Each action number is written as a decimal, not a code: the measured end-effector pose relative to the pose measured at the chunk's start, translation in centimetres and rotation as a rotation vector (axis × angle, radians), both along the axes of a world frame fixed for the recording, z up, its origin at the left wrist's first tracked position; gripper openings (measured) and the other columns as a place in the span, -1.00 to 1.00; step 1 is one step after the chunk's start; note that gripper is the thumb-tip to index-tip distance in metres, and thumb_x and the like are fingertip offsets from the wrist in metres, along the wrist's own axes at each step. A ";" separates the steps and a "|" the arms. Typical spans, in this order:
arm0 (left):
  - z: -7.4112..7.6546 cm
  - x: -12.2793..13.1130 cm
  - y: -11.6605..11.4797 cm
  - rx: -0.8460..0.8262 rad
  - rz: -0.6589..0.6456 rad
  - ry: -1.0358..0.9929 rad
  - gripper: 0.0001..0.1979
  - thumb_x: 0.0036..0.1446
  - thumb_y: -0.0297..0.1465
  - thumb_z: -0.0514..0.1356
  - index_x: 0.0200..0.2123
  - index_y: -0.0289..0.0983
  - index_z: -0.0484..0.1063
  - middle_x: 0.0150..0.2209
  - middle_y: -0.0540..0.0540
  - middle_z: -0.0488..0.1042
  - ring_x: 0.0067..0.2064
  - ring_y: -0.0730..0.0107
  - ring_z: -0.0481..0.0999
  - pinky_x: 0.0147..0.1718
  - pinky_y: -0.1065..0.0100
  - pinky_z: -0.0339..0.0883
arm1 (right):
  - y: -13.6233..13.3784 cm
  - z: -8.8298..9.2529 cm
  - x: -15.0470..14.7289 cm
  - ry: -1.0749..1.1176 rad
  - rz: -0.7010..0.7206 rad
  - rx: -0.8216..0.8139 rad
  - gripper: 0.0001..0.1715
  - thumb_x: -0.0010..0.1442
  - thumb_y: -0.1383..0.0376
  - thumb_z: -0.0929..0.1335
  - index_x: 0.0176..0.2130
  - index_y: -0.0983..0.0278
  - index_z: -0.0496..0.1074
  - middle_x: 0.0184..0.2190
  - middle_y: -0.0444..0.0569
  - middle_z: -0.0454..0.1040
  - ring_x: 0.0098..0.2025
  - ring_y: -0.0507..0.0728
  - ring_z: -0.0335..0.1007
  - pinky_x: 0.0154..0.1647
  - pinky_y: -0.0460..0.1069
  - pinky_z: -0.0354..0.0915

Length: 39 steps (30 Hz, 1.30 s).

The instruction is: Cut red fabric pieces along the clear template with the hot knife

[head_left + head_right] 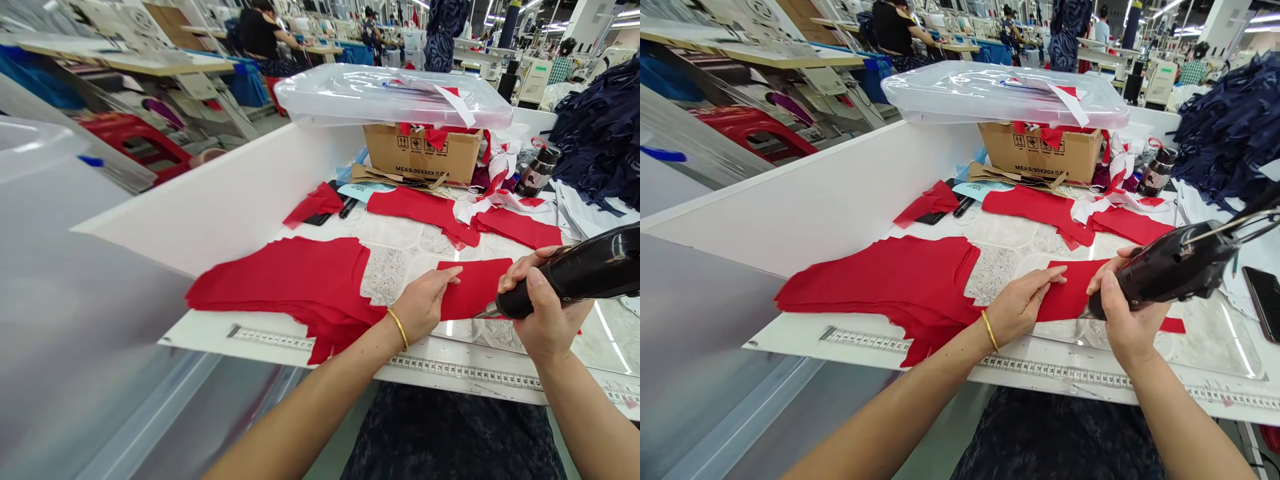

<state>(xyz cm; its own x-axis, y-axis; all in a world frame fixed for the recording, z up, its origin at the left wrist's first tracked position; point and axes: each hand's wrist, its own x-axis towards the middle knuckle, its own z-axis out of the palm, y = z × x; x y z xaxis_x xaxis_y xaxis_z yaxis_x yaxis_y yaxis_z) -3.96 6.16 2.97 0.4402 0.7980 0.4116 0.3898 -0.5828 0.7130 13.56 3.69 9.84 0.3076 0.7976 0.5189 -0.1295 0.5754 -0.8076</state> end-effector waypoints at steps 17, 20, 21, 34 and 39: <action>-0.9 0.9 -0.2 0.333 -0.244 0.202 -0.49 0.15 -0.72 0.02 0.11 -0.30 0.45 0.14 -0.23 0.51 0.26 0.13 0.43 0.21 0.05 0.46 | 0.1 0.1 2.6 -0.031 -0.094 -0.007 -0.71 0.13 0.17 0.50 -0.21 0.19 0.39 -0.57 -0.25 0.41 -0.59 0.03 0.37 -0.52 -0.02 0.37; -1.1 0.9 -0.1 0.341 -0.232 0.205 -0.49 0.14 -0.73 0.02 0.08 -0.31 0.47 0.13 -0.23 0.52 0.25 0.12 0.45 0.20 0.05 0.47 | 0.1 -0.1 2.5 -0.046 -0.123 -0.018 -0.70 0.13 0.15 0.51 -0.24 0.19 0.38 -0.56 -0.24 0.42 -0.59 0.04 0.37 -0.50 -0.01 0.39; -1.1 0.8 -0.1 0.346 -0.230 0.203 -0.50 0.14 -0.73 0.02 0.08 -0.31 0.48 0.12 -0.24 0.52 0.24 0.12 0.45 0.20 0.05 0.47 | 0.1 -0.1 2.5 -0.053 -0.134 -0.021 -0.70 0.13 0.14 0.51 -0.25 0.20 0.37 -0.56 -0.24 0.42 -0.59 0.04 0.37 -0.50 0.00 0.39; 0.0 1.0 -0.1 0.265 -0.335 0.301 -0.41 0.18 -0.71 0.01 0.25 -0.30 0.35 0.28 -0.25 0.39 0.38 0.15 0.29 0.30 0.04 0.35 | -0.7 0.6 4.2 -0.005 -0.140 -0.020 -0.69 0.11 0.19 0.51 -0.19 0.19 0.40 -0.57 -0.25 0.42 -0.58 0.03 0.35 -0.51 -0.03 0.35; 0.6 0.0 1.6 0.229 -0.313 0.286 -0.50 0.32 -0.64 -0.03 0.26 -0.27 0.34 0.28 -0.23 0.41 0.37 0.22 0.32 0.30 0.08 0.34 | -0.8 0.3 2.1 0.021 -0.048 0.014 -0.73 0.16 0.24 0.47 -0.15 0.17 0.37 -0.55 -0.26 0.42 -0.58 0.03 0.36 -0.52 -0.03 0.37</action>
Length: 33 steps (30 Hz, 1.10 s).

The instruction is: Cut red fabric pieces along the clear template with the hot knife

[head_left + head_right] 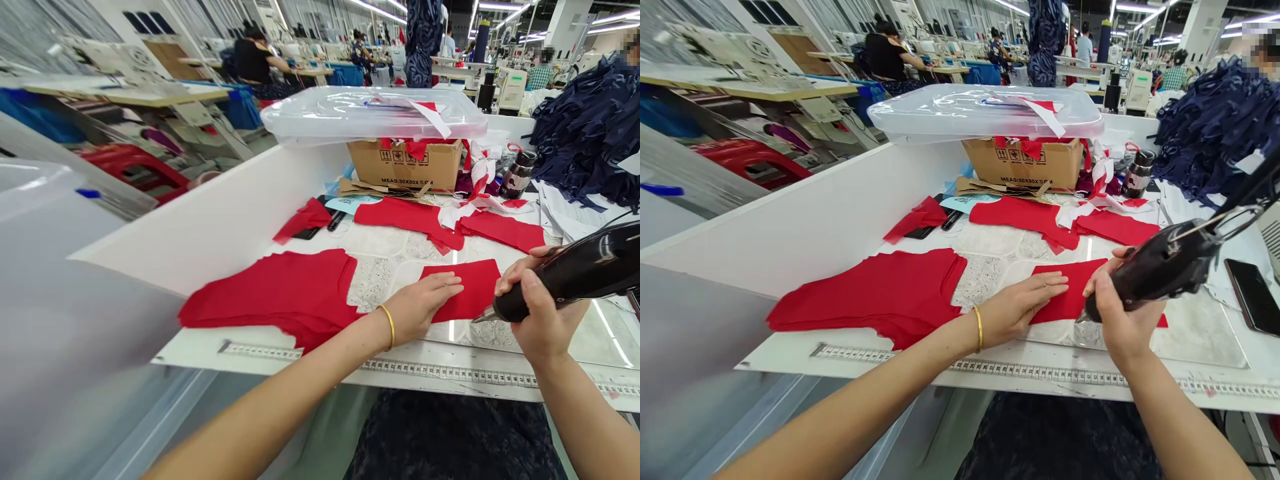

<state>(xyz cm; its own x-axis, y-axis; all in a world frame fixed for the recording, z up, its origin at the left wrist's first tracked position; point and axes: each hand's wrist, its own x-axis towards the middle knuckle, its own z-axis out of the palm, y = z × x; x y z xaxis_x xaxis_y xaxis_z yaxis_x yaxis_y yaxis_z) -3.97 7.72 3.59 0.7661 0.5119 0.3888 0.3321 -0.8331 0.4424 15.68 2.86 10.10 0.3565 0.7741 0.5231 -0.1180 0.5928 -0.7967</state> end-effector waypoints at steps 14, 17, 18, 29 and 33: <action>-2.0 -1.7 0.7 0.034 0.104 -0.040 -0.65 0.45 -0.45 0.00 0.20 -0.28 0.40 0.16 -0.27 0.51 0.28 0.14 0.43 0.24 0.01 0.41 | 1.2 -0.6 -2.6 -0.042 -0.006 -0.050 -0.74 0.10 0.28 0.45 -0.19 0.19 0.38 -0.56 -0.26 0.41 -0.60 0.02 0.34 -0.52 -0.03 0.34; -2.1 -1.7 0.8 0.038 0.103 -0.046 -0.65 0.45 -0.47 -0.01 0.18 -0.28 0.42 0.17 -0.28 0.50 0.26 0.15 0.46 0.24 0.01 0.41 | 1.1 -0.6 -2.8 -0.024 -0.005 -0.050 -0.80 0.10 0.31 0.45 -0.25 0.20 0.39 -0.57 -0.26 0.42 -0.63 0.00 0.30 -0.57 -0.04 0.30; -2.0 -1.7 0.9 0.039 0.100 -0.048 -0.65 0.45 -0.48 -0.02 0.18 -0.27 0.42 0.17 -0.27 0.50 0.25 0.16 0.46 0.24 0.01 0.41 | 1.1 -0.6 -2.8 -0.021 -0.004 -0.052 -0.82 0.10 0.32 0.45 -0.27 0.20 0.39 -0.57 -0.26 0.42 -0.63 0.01 0.31 -0.58 -0.04 0.30; -0.8 0.6 0.4 0.045 0.029 0.024 -0.61 0.35 -0.60 0.02 0.16 -0.30 0.43 0.22 -0.26 0.47 0.30 0.20 0.41 0.24 0.09 0.40 | 0.7 0.4 1.3 -0.074 -0.090 -0.045 -0.73 0.11 0.20 0.49 -0.22 0.20 0.40 -0.58 -0.25 0.42 -0.61 0.03 0.37 -0.51 -0.03 0.37; -1.1 3.6 0.3 0.056 -0.068 0.126 -0.49 0.21 -0.65 0.12 0.22 -0.30 0.39 0.31 -0.24 0.38 0.38 0.16 0.30 0.33 0.07 0.28 | 0.6 0.4 2.7 -0.074 -0.142 -0.072 -0.68 0.10 0.13 0.51 -0.22 0.18 0.40 -0.58 -0.25 0.42 -0.61 0.04 0.36 -0.52 -0.01 0.37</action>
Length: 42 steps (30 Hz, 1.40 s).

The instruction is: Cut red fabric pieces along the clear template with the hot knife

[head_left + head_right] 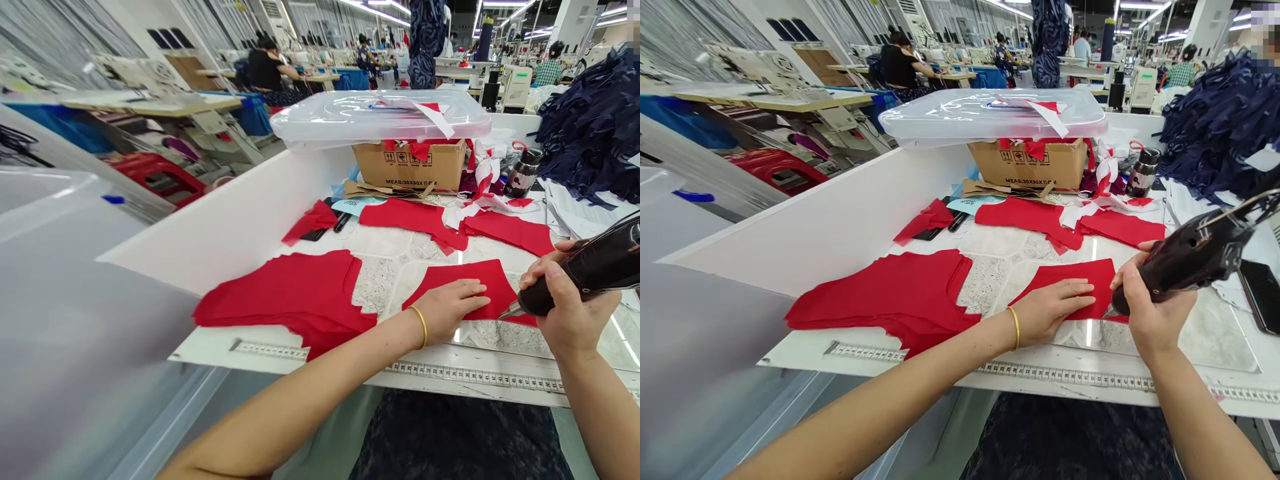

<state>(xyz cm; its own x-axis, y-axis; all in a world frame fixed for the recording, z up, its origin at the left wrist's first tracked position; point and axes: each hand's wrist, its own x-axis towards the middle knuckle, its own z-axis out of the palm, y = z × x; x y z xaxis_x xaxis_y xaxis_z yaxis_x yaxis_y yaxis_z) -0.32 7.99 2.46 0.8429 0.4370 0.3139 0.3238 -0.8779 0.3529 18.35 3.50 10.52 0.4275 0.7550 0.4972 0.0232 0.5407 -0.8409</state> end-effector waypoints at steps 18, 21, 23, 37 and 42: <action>-1.4 2.2 1.8 0.024 -0.041 -0.035 -0.61 0.40 -0.57 0.04 0.22 -0.28 0.38 0.31 -0.26 0.36 0.41 0.17 0.25 0.34 0.03 0.26 | 0.1 -1.4 0.4 0.007 -0.017 -0.009 -0.75 0.11 0.24 0.47 -0.22 0.18 0.39 -0.54 -0.24 0.40 -0.54 0.05 0.37 -0.46 0.00 0.35; -1.3 2.3 1.8 0.019 -0.036 -0.023 -0.59 0.37 -0.59 0.06 0.23 -0.26 0.37 0.32 -0.25 0.35 0.41 0.17 0.24 0.35 0.01 0.26 | 0.1 -1.5 0.4 0.013 -0.053 -0.029 -0.76 0.09 0.23 0.47 -0.26 0.19 0.37 -0.54 -0.23 0.39 -0.50 0.07 0.40 -0.42 0.03 0.38; -1.2 2.3 1.7 0.020 -0.044 -0.017 -0.54 0.34 -0.61 0.08 0.25 -0.24 0.34 0.34 -0.24 0.33 0.42 0.17 0.22 0.35 0.00 0.25 | 0.0 -1.4 0.7 -0.010 -0.040 -0.028 -0.76 0.11 0.22 0.47 -0.24 0.19 0.38 -0.53 -0.22 0.41 -0.50 0.07 0.41 -0.40 0.03 0.39; -0.7 2.8 1.5 -0.001 -0.081 -0.027 -0.52 0.26 -0.69 0.08 0.21 -0.30 0.38 0.31 -0.27 0.37 0.40 0.16 0.26 0.34 0.03 0.27 | 0.3 -1.7 0.5 -0.010 -0.044 -0.024 -0.82 0.11 0.26 0.45 -0.29 0.19 0.37 -0.53 -0.22 0.40 -0.51 0.06 0.37 -0.39 0.05 0.40; -0.5 3.2 1.4 0.041 -0.093 -0.028 -0.52 0.26 -0.68 0.10 0.21 -0.31 0.38 0.31 -0.28 0.36 0.39 0.12 0.28 0.34 0.04 0.28 | -0.3 -1.2 1.3 0.010 -0.004 -0.005 -0.78 0.13 0.24 0.46 -0.21 0.19 0.41 -0.54 -0.25 0.38 -0.55 0.03 0.32 -0.48 0.00 0.35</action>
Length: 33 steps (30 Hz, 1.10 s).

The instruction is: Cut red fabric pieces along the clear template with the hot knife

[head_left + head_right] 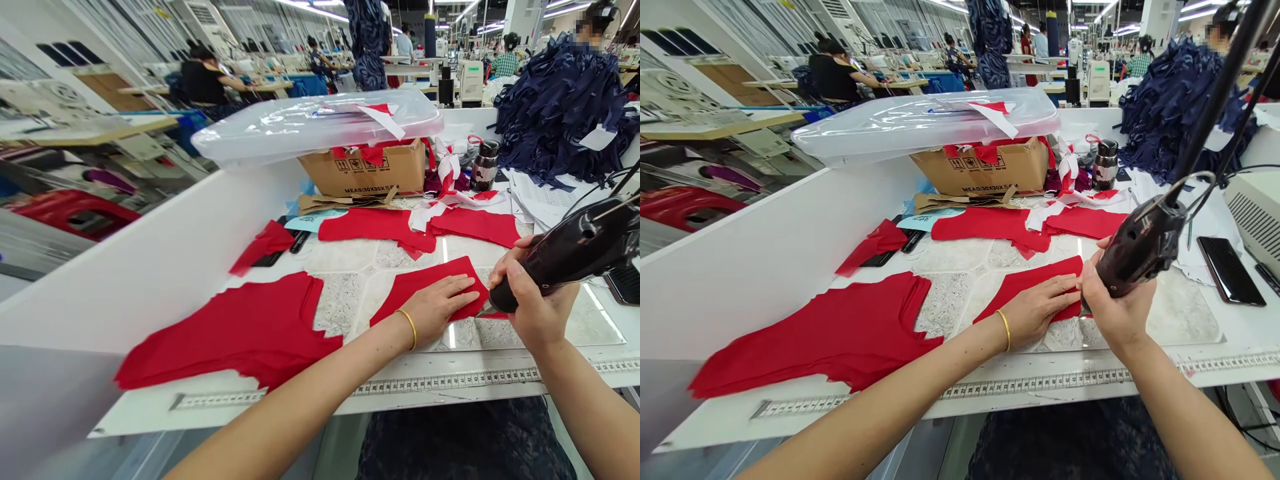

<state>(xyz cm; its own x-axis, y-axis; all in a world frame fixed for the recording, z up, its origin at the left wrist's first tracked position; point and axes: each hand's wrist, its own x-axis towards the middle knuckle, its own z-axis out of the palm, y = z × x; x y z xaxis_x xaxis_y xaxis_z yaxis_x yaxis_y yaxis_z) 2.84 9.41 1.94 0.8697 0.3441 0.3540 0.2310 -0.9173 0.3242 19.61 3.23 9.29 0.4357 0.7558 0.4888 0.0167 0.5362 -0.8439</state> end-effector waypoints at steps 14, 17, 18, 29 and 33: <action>-1.1 1.4 0.4 -0.051 -0.043 0.043 -0.47 0.24 -0.68 0.07 0.21 -0.19 0.39 0.35 -0.16 0.33 0.41 0.22 0.25 0.36 0.08 0.24 | -0.6 0.2 2.1 -0.036 -0.077 -0.006 -0.73 0.14 0.21 0.48 -0.18 0.19 0.40 -0.53 -0.23 0.43 -0.57 0.03 0.35 -0.50 -0.02 0.35; -1.1 1.3 0.3 -0.057 -0.049 0.014 -0.49 0.26 -0.66 0.07 0.21 -0.20 0.39 0.34 -0.17 0.34 0.40 0.22 0.25 0.36 0.07 0.23 | -0.5 0.0 1.9 -0.055 -0.091 -0.008 -0.74 0.13 0.22 0.47 -0.19 0.19 0.39 -0.53 -0.23 0.42 -0.54 0.03 0.35 -0.44 0.00 0.37; -1.1 1.3 0.3 -0.057 -0.050 0.007 -0.50 0.27 -0.66 0.07 0.21 -0.20 0.39 0.34 -0.17 0.34 0.40 0.22 0.25 0.36 0.07 0.22 | -0.4 -0.1 1.8 -0.060 -0.102 -0.012 -0.75 0.13 0.23 0.47 -0.21 0.19 0.39 -0.53 -0.23 0.41 -0.54 0.04 0.35 -0.42 0.01 0.38; -0.9 1.6 -0.2 -0.050 -0.077 0.038 -0.38 0.18 -0.68 0.08 0.29 -0.22 0.32 0.38 -0.23 0.26 0.43 0.16 0.19 0.38 0.04 0.18 | -1.2 0.7 2.5 -0.061 -0.118 -0.013 -0.72 0.12 0.17 0.48 -0.20 0.21 0.41 -0.55 -0.23 0.42 -0.58 0.03 0.35 -0.51 -0.02 0.37; -1.0 1.8 -0.4 -0.039 -0.082 0.106 -0.35 0.13 -0.67 0.11 0.29 -0.22 0.32 0.40 -0.23 0.24 0.44 0.14 0.18 0.39 0.02 0.14 | -1.5 0.6 3.7 -0.103 -0.174 -0.044 -0.63 0.11 0.06 0.50 -0.19 0.21 0.44 -0.54 -0.22 0.43 -0.58 0.04 0.38 -0.52 -0.01 0.39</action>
